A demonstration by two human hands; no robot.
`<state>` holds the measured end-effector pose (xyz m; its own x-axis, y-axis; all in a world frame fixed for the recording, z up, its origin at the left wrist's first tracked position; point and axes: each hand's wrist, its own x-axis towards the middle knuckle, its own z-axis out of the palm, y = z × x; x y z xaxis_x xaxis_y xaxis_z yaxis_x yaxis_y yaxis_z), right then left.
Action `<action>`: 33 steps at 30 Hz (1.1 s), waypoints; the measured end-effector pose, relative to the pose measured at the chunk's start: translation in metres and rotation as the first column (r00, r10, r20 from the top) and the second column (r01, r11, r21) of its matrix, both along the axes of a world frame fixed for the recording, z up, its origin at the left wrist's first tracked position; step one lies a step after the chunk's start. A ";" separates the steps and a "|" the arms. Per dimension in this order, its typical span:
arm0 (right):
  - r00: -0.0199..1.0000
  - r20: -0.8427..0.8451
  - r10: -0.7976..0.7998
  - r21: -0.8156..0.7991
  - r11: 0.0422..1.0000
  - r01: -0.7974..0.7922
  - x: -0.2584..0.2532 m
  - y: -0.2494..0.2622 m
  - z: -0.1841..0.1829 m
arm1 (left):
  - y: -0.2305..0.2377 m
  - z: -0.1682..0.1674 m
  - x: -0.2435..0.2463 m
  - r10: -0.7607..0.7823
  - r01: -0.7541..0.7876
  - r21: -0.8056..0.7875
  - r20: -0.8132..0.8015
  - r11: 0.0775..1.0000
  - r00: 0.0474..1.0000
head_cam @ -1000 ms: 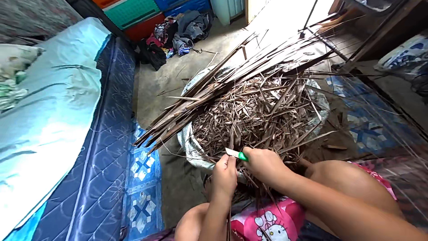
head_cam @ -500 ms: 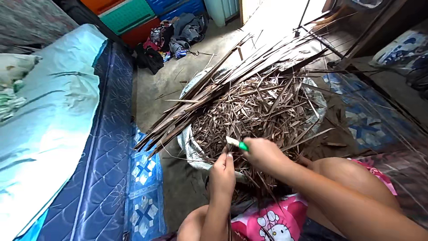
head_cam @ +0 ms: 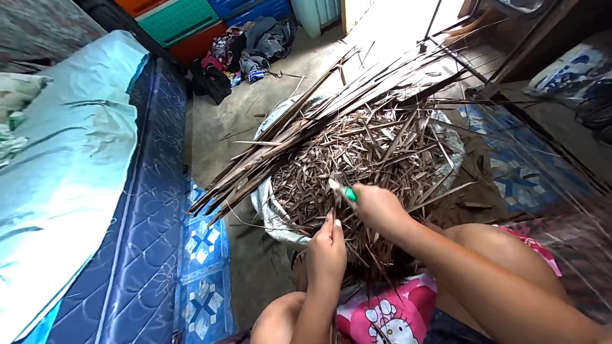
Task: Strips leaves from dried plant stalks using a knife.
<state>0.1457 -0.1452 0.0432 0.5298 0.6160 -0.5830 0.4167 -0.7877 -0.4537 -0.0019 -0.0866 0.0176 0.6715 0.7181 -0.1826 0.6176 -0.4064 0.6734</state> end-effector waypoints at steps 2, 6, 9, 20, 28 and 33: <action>0.989 -0.087 0.119 0.020 0.993 -0.118 -0.017 -0.006 0.003 | 0.005 -0.001 0.001 0.039 -0.040 0.031 0.009 0.999 0.999; 0.988 -0.046 0.148 -0.036 0.988 -0.150 -0.025 -0.005 0.002 | -0.001 0.001 0.000 0.019 -0.018 0.066 -0.015 0.998 1.000; 0.998 0.064 -0.014 -0.043 0.999 0.017 -0.003 0.006 -0.007 | -0.009 0.003 0.003 -0.045 0.047 0.041 -0.045 0.998 0.998; 0.980 -0.054 0.192 -0.081 0.977 -0.196 -0.024 -0.006 0.009 | -0.008 0.004 0.004 0.044 -0.004 0.296 -0.130 0.955 0.991; 0.997 0.029 -0.070 -0.016 0.997 0.071 0.019 0.002 -0.004 | -0.013 0.001 0.004 -0.017 0.027 0.157 -0.067 0.987 0.998; 0.983 -0.079 0.167 -0.016 0.986 -0.169 -0.017 -0.010 0.008 | 0.004 -0.001 0.000 0.097 -0.098 0.006 0.069 0.995 0.993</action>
<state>0.1282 -0.1554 0.0512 0.3728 0.6789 -0.6325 0.5086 -0.7197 -0.4727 -0.0015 -0.0826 0.0166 0.6090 0.7823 -0.1312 0.6071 -0.3533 0.7118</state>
